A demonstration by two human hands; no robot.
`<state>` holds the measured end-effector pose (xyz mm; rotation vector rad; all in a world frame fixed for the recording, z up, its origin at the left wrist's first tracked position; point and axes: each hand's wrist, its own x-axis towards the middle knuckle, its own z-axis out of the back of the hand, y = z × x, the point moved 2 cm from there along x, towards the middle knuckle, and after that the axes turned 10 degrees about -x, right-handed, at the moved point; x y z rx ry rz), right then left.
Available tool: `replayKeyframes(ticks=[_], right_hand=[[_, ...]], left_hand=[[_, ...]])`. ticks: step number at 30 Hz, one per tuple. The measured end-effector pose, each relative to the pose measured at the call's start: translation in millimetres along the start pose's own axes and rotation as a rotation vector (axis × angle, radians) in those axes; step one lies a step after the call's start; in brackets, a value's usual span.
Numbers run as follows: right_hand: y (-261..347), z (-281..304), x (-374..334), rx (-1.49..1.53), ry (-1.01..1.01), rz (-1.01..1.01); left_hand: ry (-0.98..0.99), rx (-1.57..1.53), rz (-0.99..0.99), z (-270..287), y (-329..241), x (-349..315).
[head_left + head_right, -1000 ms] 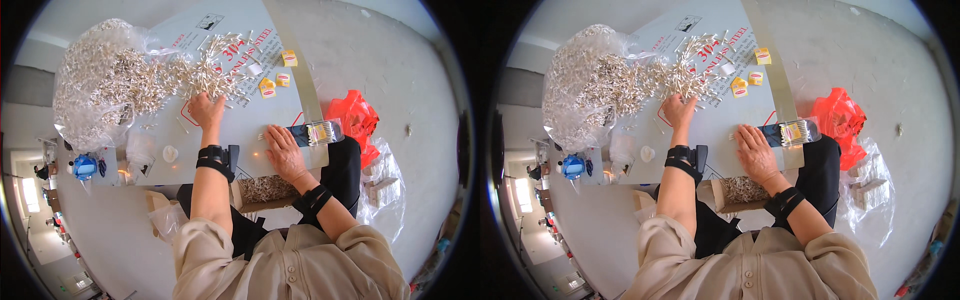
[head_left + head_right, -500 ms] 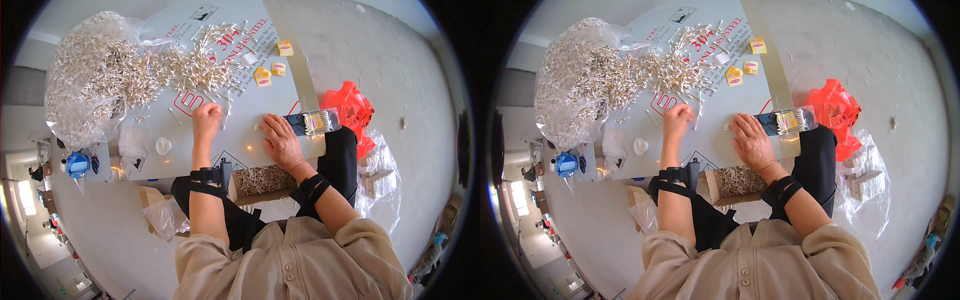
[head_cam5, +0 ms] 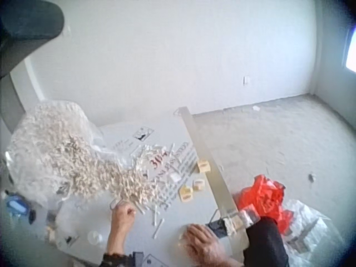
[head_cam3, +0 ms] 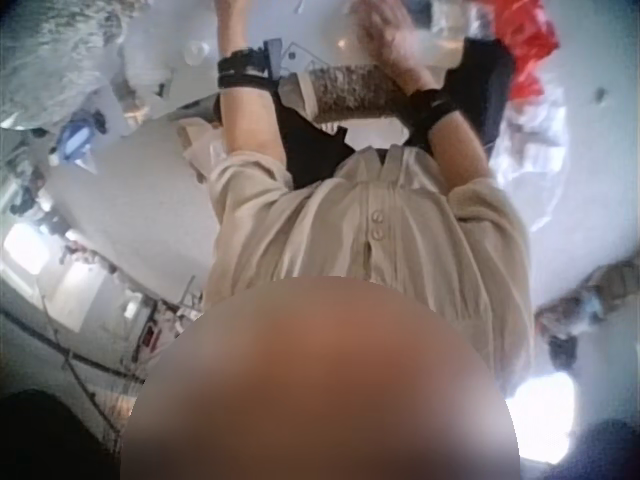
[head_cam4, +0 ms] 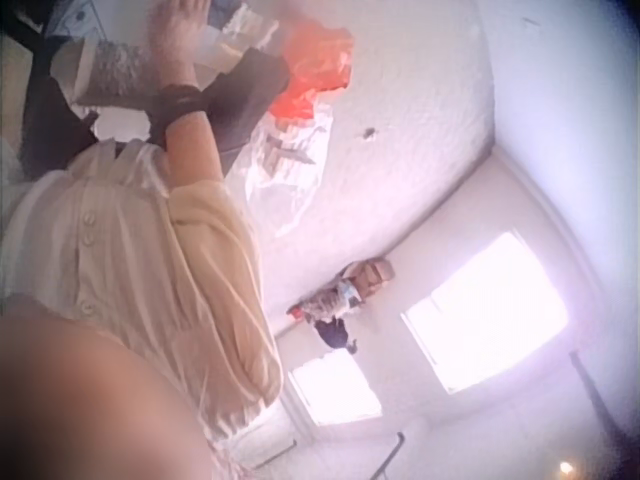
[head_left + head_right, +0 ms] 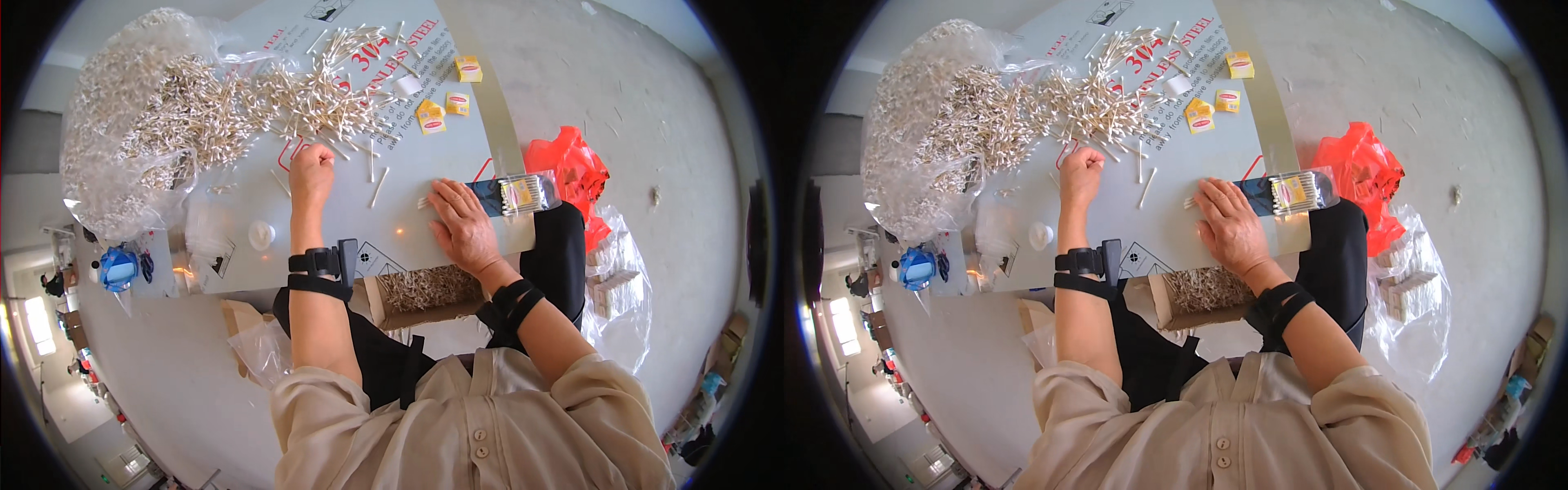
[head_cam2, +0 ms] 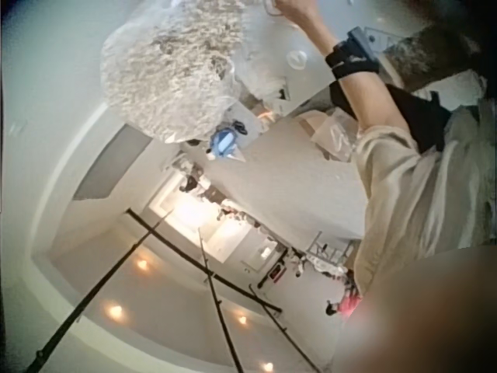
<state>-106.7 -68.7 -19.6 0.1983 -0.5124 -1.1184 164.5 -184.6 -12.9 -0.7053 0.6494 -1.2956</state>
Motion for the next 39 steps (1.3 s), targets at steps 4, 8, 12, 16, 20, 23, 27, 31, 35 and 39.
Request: replayKeyframes(ticks=[4,8,12,16,20,23,27,31,35,39], right_hand=[[-2,0,1,-0.017,0.005,-0.007],[0,-1,3,-0.004,-0.008,0.001],[2,-1,4,-0.003,-0.007,0.002],[-2,-1,1,0.003,-0.016,-0.005],[-3,0,1,0.004,-0.014,-0.015],[0,1,3,0.013,-0.007,-0.003],[-1,1,3,-0.009,0.001,0.003],[-2,0,2,0.007,0.010,-0.006],[1,0,2,0.000,0.013,-0.007],[-3,-1,-1,0.019,-0.020,0.000]], left_hand=[[0.121,-0.125,0.066,-6,-13,-26],[0.110,-0.115,0.138,-18,-23,-56],[0.115,0.288,-0.209,-39,-35,-92],[0.413,0.408,-0.325,-37,-35,-146],[0.679,0.340,-0.329,-27,-41,-162],[0.469,0.172,-0.144,-19,-34,-129],[-0.029,0.147,-0.320,-29,-51,-67],[-0.107,0.290,-0.467,-45,-45,-23],[-0.105,0.390,-0.534,-59,-37,-14],[0.028,0.324,-0.627,-95,-62,-58]])
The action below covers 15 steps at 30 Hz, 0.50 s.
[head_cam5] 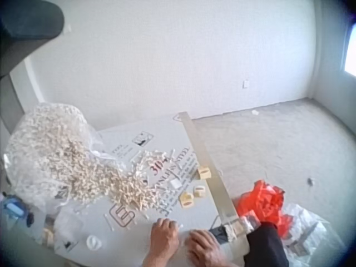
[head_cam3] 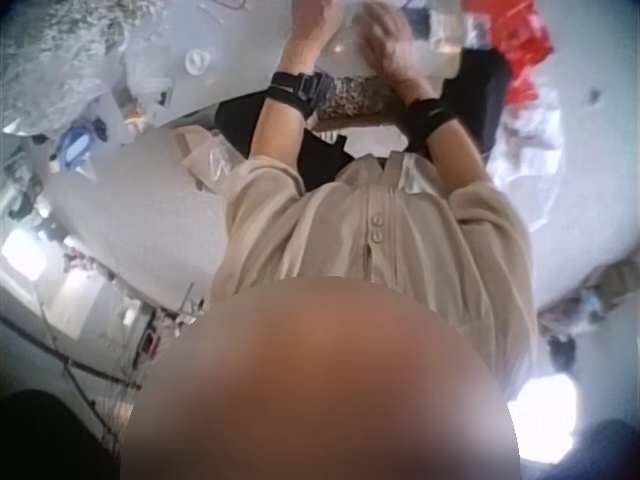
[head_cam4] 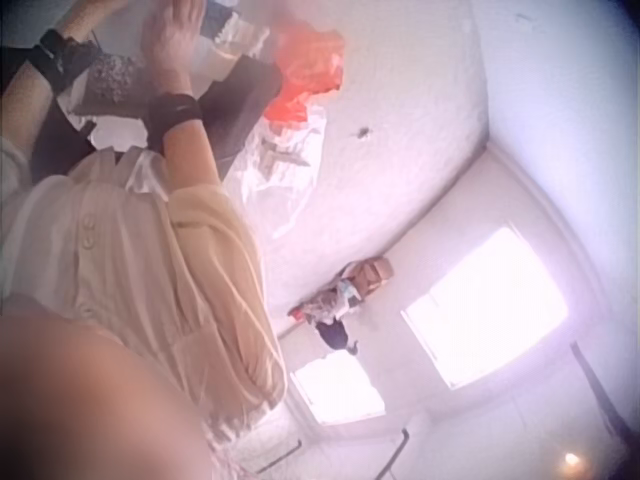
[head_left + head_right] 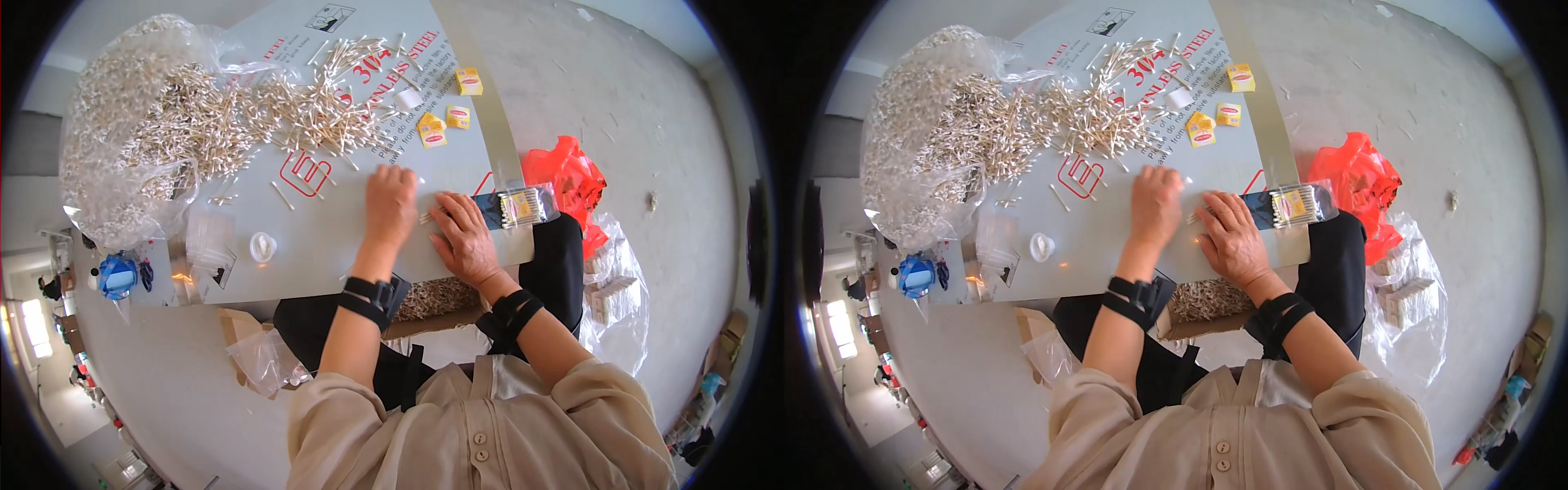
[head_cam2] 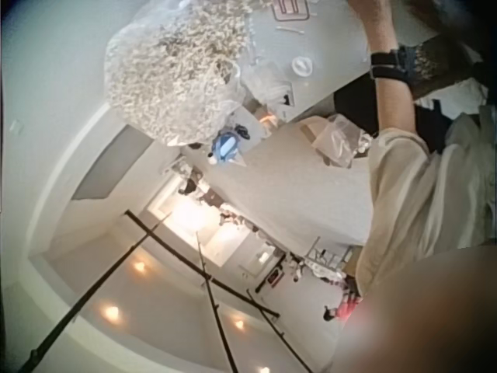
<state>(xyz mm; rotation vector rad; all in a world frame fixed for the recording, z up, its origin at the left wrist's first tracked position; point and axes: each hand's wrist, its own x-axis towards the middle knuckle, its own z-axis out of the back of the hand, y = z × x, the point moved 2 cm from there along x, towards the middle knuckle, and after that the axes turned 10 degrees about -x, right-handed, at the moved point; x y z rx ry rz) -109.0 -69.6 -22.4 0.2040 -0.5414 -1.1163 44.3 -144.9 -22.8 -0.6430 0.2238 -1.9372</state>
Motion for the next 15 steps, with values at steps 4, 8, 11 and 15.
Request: replayKeyframes(ticks=[4,8,11,15], right_hand=[[-1,0,-1,-0.006,-0.028,-0.017],[2,2,1,-0.003,-0.009,-0.027],[3,3,2,0.001,-0.016,-0.024],[3,4,3,-0.003,-0.005,-0.032]], left_hand=[[0.012,-0.226,0.048,11,-16,-13],[-0.413,0.061,0.454,38,50,-15],[-0.369,0.277,0.618,43,73,1],[-0.279,0.224,0.546,26,63,15]])
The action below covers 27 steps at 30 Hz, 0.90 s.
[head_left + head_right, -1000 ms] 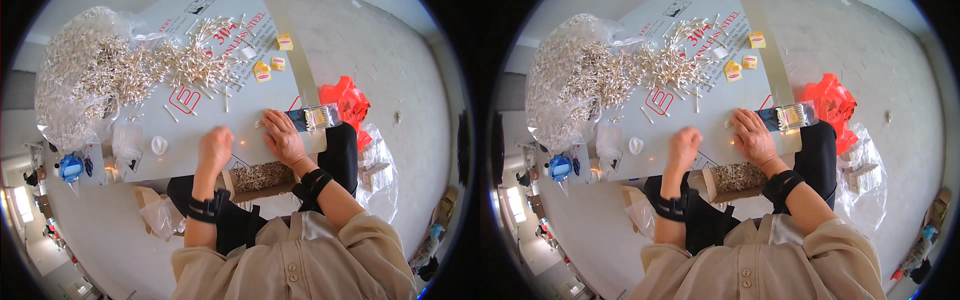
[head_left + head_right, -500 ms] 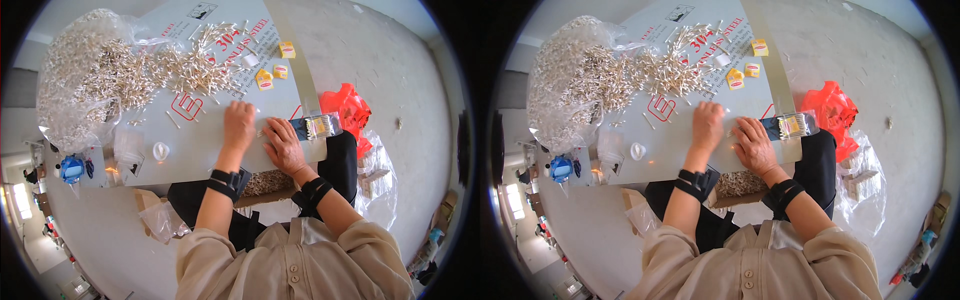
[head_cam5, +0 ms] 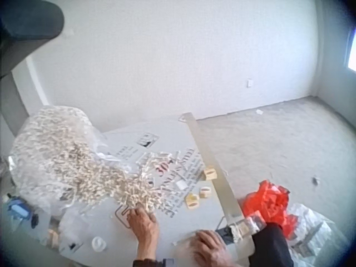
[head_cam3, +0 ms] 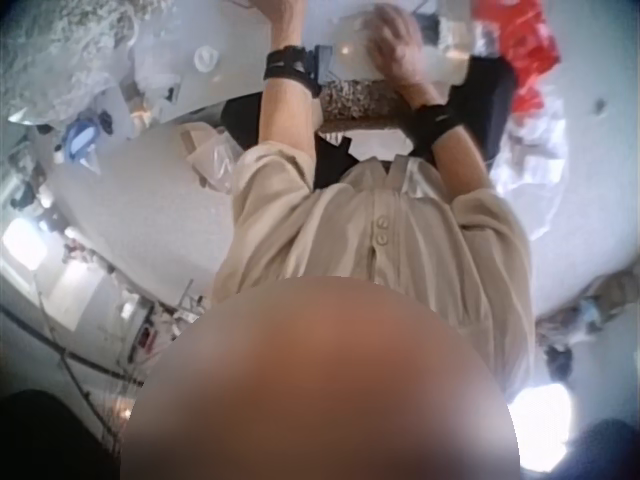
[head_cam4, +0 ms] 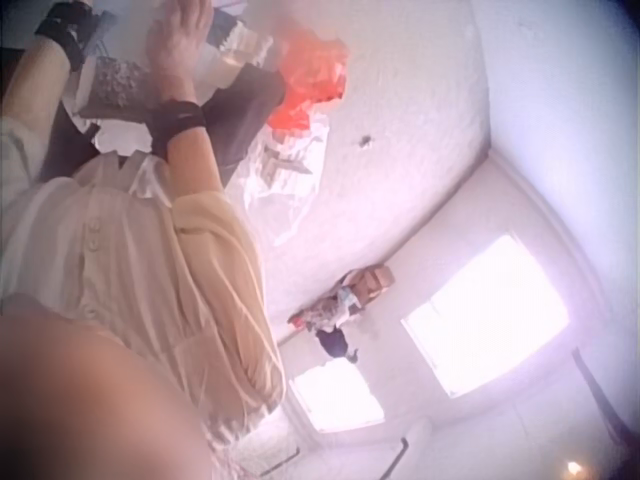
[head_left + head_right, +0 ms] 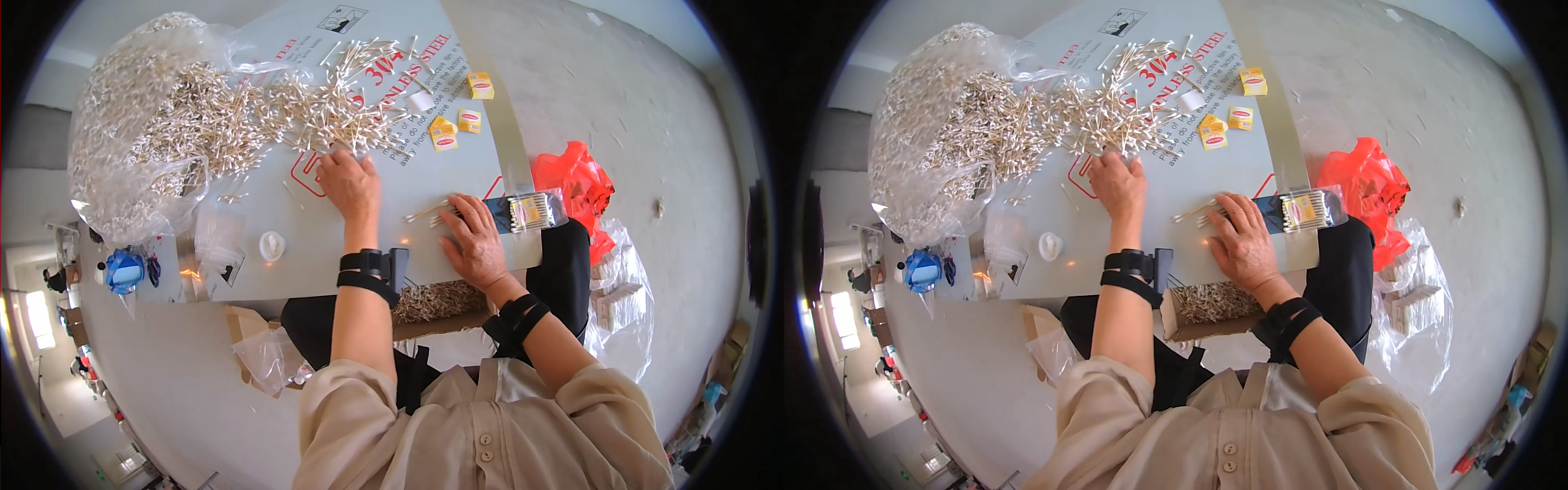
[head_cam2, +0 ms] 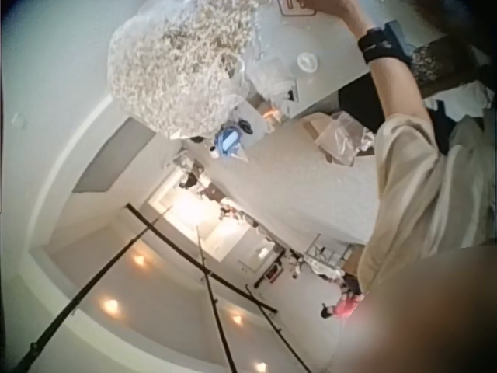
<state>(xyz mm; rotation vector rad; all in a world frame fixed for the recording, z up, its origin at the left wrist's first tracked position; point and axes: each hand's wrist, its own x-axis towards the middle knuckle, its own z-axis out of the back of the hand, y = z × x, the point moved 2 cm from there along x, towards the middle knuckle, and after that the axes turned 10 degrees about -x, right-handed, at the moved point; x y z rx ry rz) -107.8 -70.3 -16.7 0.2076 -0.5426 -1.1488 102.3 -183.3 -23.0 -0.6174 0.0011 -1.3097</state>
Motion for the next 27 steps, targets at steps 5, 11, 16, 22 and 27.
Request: replayKeyframes(ticks=[5,11,16,22,27], right_hand=[[2,0,2,0.003,0.007,-0.003],[-1,-1,-1,0.017,-0.007,0.001],[1,1,2,0.018,-0.002,0.011],[-1,0,-1,0.010,0.023,-0.008],[0,1,0,0.022,0.035,-0.019]], left_hand=[[-0.052,-0.101,-0.162,-7,-3,-21],[0.306,-0.297,-0.367,8,-26,-65],[-0.251,-0.266,-0.089,27,41,-40],[-0.050,0.117,0.361,34,75,6],[-0.049,-0.023,0.212,21,46,7]])
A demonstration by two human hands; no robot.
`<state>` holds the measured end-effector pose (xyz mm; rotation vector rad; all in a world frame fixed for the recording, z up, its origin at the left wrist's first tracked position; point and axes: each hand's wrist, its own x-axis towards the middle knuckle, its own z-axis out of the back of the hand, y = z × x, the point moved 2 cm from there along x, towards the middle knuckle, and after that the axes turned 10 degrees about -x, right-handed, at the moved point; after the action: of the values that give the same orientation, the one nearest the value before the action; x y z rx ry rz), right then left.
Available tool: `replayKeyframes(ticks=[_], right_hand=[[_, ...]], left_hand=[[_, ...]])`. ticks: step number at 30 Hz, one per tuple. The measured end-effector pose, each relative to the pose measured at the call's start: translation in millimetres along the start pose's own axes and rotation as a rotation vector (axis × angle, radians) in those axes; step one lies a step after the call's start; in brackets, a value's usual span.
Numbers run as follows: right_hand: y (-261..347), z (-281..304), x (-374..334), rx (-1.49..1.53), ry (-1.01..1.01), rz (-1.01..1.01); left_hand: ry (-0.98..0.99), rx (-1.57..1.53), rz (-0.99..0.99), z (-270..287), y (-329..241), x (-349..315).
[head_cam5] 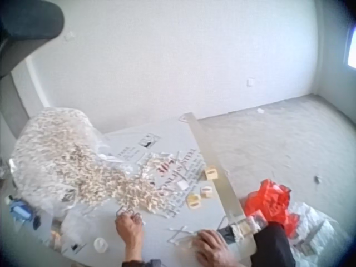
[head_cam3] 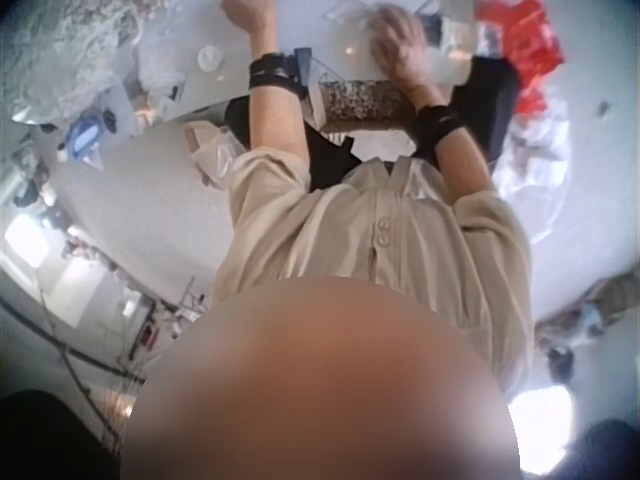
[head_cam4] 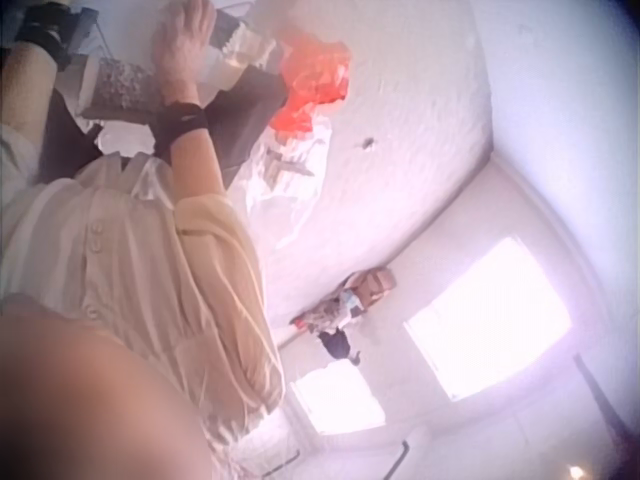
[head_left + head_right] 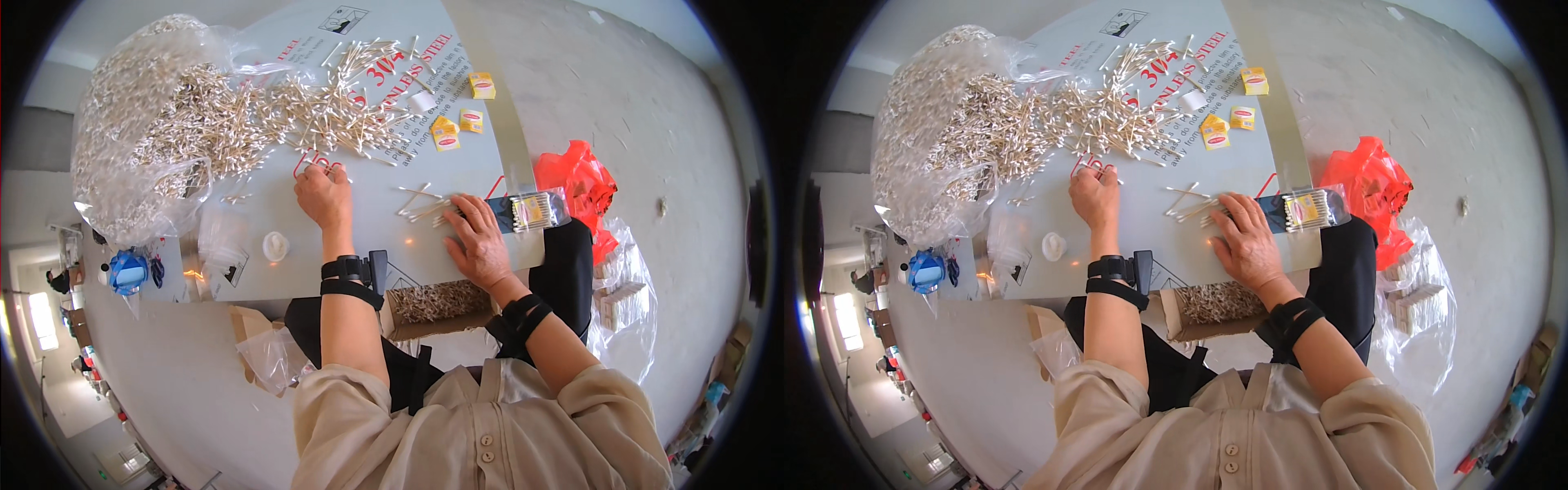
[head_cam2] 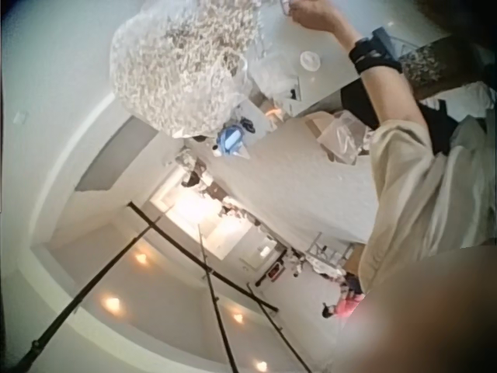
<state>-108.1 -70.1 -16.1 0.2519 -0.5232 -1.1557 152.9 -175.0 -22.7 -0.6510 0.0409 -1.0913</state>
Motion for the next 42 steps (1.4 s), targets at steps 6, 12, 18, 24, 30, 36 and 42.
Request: replayKeyframes(ticks=[6,12,18,24,30,36,42], right_hand=[[-5,-1,-3,0.009,-0.010,-0.005],[-3,-2,-3,0.038,-0.051,0.004],[-6,-1,-5,0.032,-0.112,0.016],[-7,-2,-7,0.033,-0.119,0.003],[-4,-1,-5,0.036,-0.109,-0.008],[-6,-1,-6,0.054,-0.105,-0.019],[-7,3,-6,0.172,-0.153,-0.081]], left_hand=[[0.292,-0.033,0.095,-4,-19,-21],[0.349,-0.264,-0.273,-10,-47,-47],[0.560,-0.335,-0.544,-14,-80,-60],[0.473,-0.468,-0.487,-6,-73,-53],[0.301,-0.251,-0.470,-12,-61,-30],[0.490,-0.316,-0.633,-22,-86,-55],[0.449,-0.416,-0.547,-10,-82,-83]])
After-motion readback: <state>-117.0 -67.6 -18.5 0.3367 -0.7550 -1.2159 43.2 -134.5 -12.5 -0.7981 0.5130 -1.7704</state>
